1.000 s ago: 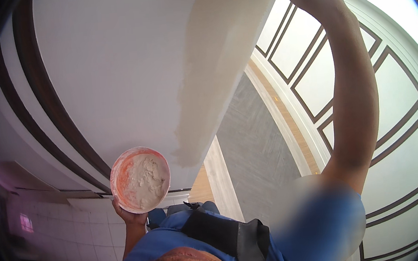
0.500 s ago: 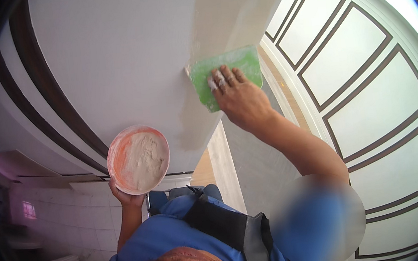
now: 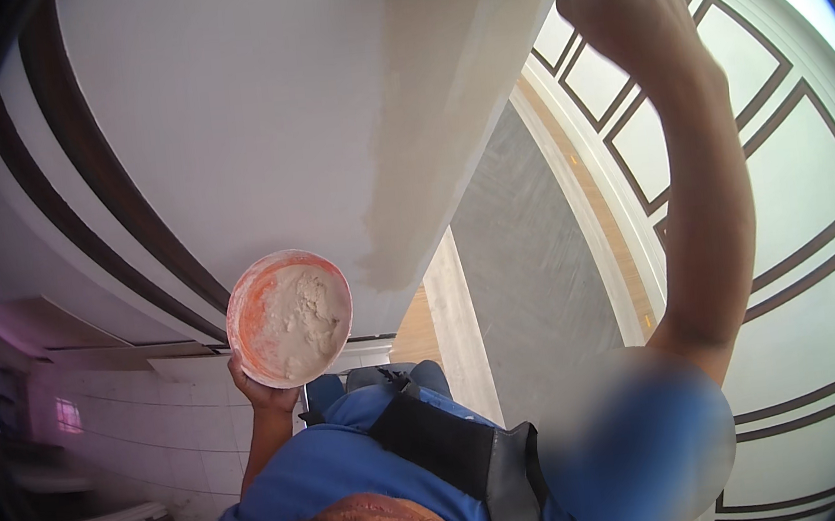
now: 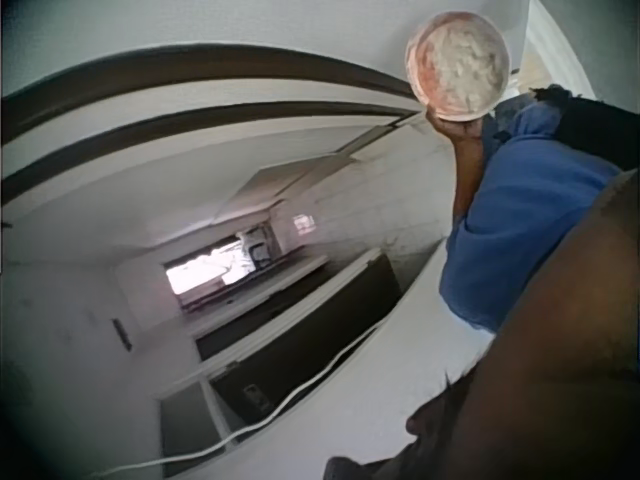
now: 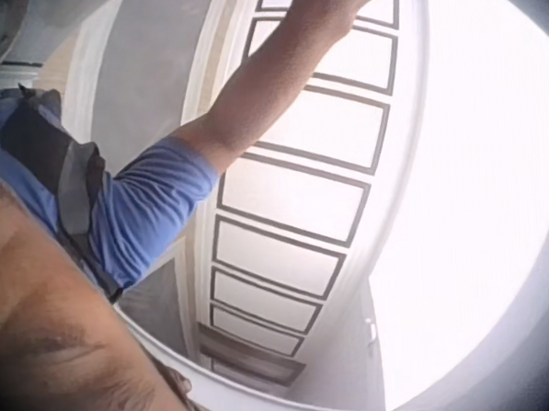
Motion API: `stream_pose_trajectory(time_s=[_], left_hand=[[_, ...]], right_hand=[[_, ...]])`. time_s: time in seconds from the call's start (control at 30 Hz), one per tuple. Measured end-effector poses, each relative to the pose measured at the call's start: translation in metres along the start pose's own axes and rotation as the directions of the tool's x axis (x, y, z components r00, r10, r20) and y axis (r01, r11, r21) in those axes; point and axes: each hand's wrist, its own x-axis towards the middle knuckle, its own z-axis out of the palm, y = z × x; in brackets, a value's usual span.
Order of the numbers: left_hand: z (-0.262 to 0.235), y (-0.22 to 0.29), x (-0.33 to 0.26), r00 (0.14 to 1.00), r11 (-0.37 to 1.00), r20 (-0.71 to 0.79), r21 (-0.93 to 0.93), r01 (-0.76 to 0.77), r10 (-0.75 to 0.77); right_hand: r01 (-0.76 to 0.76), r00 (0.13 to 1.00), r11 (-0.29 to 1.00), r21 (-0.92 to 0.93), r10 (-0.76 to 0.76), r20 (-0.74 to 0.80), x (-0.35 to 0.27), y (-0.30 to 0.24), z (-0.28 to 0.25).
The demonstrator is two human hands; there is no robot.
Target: The person applies a white paste to a ceiling using a green trowel and a container. They repeatedly scoop the paste and spread it across the ceiling surface while standing on a ladder.
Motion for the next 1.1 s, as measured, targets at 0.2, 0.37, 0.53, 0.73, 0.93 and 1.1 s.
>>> stream_pose_trajectory(time_s=[0.2,0.37,0.53,0.73,0.93,1.1], left_hand=[[-0.002,-0.005,0.003,0.999,1.000,-0.037,-0.011,-0.007,0.006],[0.007,-0.002,0.000,1.000,1.000,0.004,-0.021,-0.003,0.004],[0.008,0.000,0.004,1.000,1.000,-0.023,-0.004,0.010,-0.010],[0.010,-0.001,0.006,1.000,1.000,-0.012,-0.002,0.003,-0.003],[0.019,0.000,0.001,1.000,1.000,0.004,-0.010,0.024,-0.024],[0.026,0.000,-0.001,1.000,1.000,-0.027,0.020,0.013,-0.013]], right_hand=[[0.164,0.986,0.986,-0.013,-0.164,0.032,-0.021,0.026,0.037],[0.366,0.883,0.927,-0.087,-0.316,0.348,-0.097,-0.030,0.073],[0.500,0.703,0.863,-0.074,-0.355,0.616,-0.163,-0.058,0.109],[0.504,0.574,0.864,0.015,-0.348,0.742,-0.175,-0.043,0.102],[0.452,0.884,0.854,-0.258,-0.390,0.259,-0.112,0.018,0.056],[0.632,0.743,0.684,-0.365,-0.668,0.034,-0.061,0.063,0.092]])
